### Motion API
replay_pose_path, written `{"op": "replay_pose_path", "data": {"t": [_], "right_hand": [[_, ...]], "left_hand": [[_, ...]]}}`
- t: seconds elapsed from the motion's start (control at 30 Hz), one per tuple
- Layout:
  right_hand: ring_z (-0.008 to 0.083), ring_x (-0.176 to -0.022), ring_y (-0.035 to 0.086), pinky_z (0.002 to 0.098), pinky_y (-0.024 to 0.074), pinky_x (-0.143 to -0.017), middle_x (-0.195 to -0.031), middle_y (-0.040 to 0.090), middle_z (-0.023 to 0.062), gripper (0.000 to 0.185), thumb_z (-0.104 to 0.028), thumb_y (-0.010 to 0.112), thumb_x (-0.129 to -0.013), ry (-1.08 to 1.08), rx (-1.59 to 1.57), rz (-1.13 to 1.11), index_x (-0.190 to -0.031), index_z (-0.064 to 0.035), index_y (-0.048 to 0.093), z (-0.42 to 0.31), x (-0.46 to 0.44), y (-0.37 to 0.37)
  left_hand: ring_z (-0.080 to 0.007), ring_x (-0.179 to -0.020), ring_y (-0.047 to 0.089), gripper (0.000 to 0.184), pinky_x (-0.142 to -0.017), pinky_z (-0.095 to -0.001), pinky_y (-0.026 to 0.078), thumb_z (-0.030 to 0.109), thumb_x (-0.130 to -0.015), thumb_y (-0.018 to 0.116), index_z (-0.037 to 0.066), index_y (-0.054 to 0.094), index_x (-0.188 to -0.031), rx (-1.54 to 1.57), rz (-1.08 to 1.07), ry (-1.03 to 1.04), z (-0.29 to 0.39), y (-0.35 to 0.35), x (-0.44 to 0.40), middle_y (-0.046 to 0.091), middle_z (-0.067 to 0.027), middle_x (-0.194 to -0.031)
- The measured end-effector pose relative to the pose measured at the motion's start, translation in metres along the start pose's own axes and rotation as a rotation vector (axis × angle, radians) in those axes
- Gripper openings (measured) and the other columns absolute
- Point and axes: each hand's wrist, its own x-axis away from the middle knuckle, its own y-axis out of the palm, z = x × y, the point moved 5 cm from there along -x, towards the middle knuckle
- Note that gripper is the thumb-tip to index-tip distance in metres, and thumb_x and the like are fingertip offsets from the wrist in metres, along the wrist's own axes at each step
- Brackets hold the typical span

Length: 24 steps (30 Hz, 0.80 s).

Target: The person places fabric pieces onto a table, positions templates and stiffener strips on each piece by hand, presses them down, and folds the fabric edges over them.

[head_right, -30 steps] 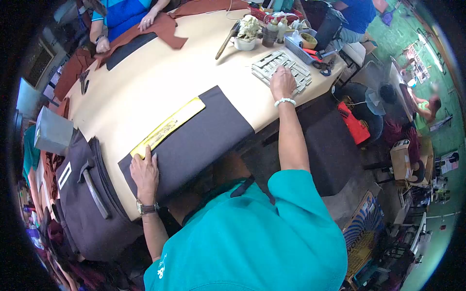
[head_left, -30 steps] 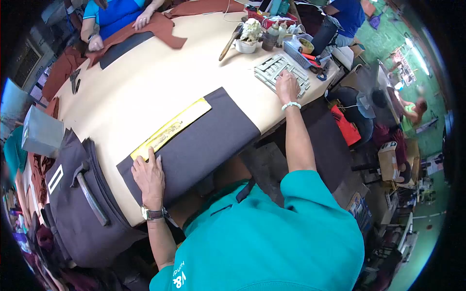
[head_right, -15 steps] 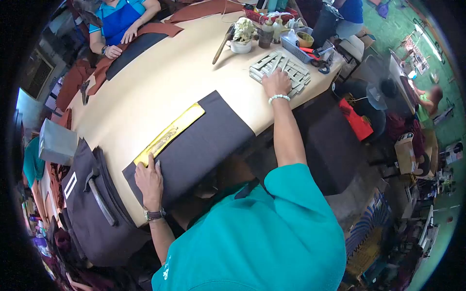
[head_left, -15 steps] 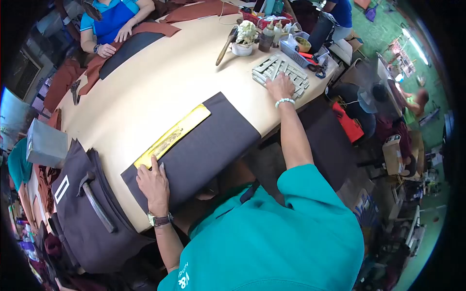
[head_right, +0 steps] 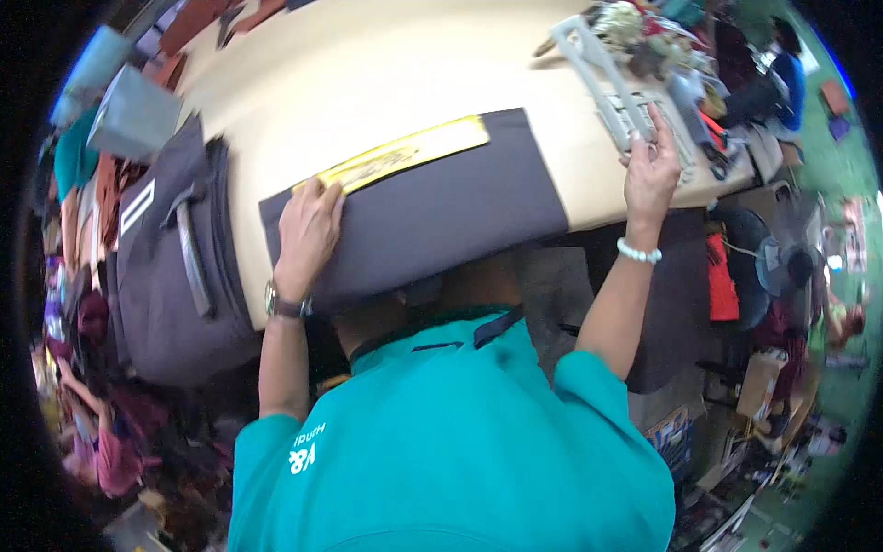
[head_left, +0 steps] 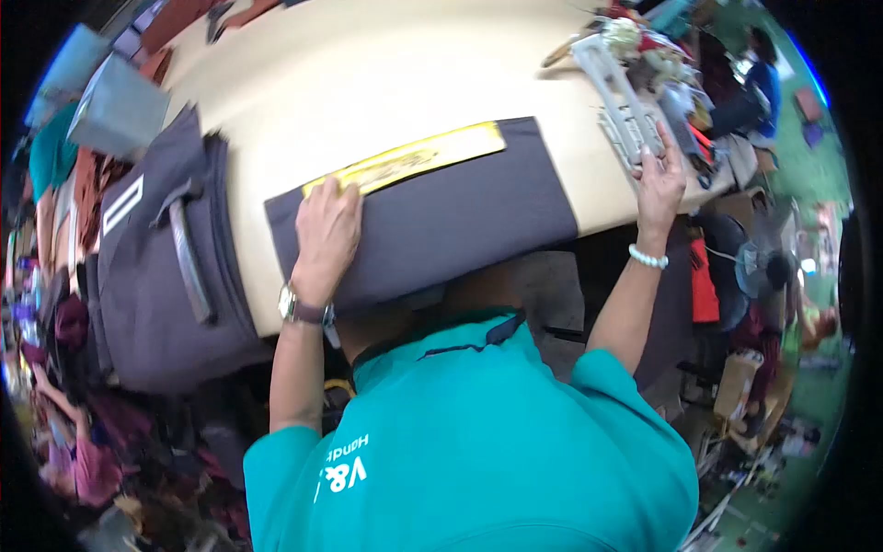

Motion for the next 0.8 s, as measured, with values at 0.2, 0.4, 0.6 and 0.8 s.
{"op": "replay_pose_path", "data": {"t": [0.2, 0.4, 0.6, 0.8], "right_hand": [[0.0043, -0.070, 0.056, 0.0141, 0.0400, -0.054, -0.082, 0.065, 0.0044, 0.051, -0.002, 0.062, -0.083, 0.278, -0.484, -0.488, -0.129, 0.0024, 0.041, -0.010, 0.062, 0.092], [0.0012, -0.062, 0.050, 0.0141, 0.0381, -0.051, -0.075, 0.063, 0.0023, 0.048, -0.006, 0.061, -0.085, 0.330, -0.400, -0.693, -0.128, 0.0048, 0.042, -0.025, 0.098, 0.153], [0.0026, -0.060, 0.050, 0.0161, 0.0406, -0.049, -0.072, 0.062, 0.0012, 0.049, -0.006, 0.060, -0.084, 0.294, -0.174, -0.684, -0.127, 0.0063, 0.042, -0.027, 0.103, 0.167], [0.0037, -0.062, 0.054, 0.0166, 0.0442, -0.050, -0.074, 0.063, 0.0026, 0.050, -0.008, 0.060, -0.084, 0.320, -0.165, -0.656, -0.127, 0.0065, 0.041, -0.025, 0.101, 0.167]], "left_hand": [[-0.0228, -0.086, 0.060, 0.027, -0.076, -0.0339, 0.047, 0.011, -0.088, 0.052, 0.003, 0.058, -0.113, 0.487, -0.062, -0.108, -0.045, 0.006, -0.014, 0.060, -0.0127, -0.097], [-0.0191, -0.096, 0.055, 0.053, -0.087, -0.0357, 0.046, 0.004, -0.083, 0.056, 0.004, 0.041, -0.134, 0.901, -0.134, -0.244, -0.055, 0.015, -0.002, 0.057, -0.0092, -0.105], [-0.0274, -0.098, 0.053, 0.065, -0.091, -0.0356, 0.042, 0.012, -0.071, 0.063, -0.002, 0.041, -0.130, 0.729, -0.091, -0.136, -0.046, 0.006, 0.000, 0.054, -0.0146, -0.102], [-0.0272, -0.099, 0.053, 0.070, -0.092, -0.0366, 0.042, 0.014, -0.069, 0.068, 0.002, 0.040, -0.132, 0.654, -0.067, -0.089, -0.043, 0.005, 0.002, 0.054, -0.0139, -0.101]]}}
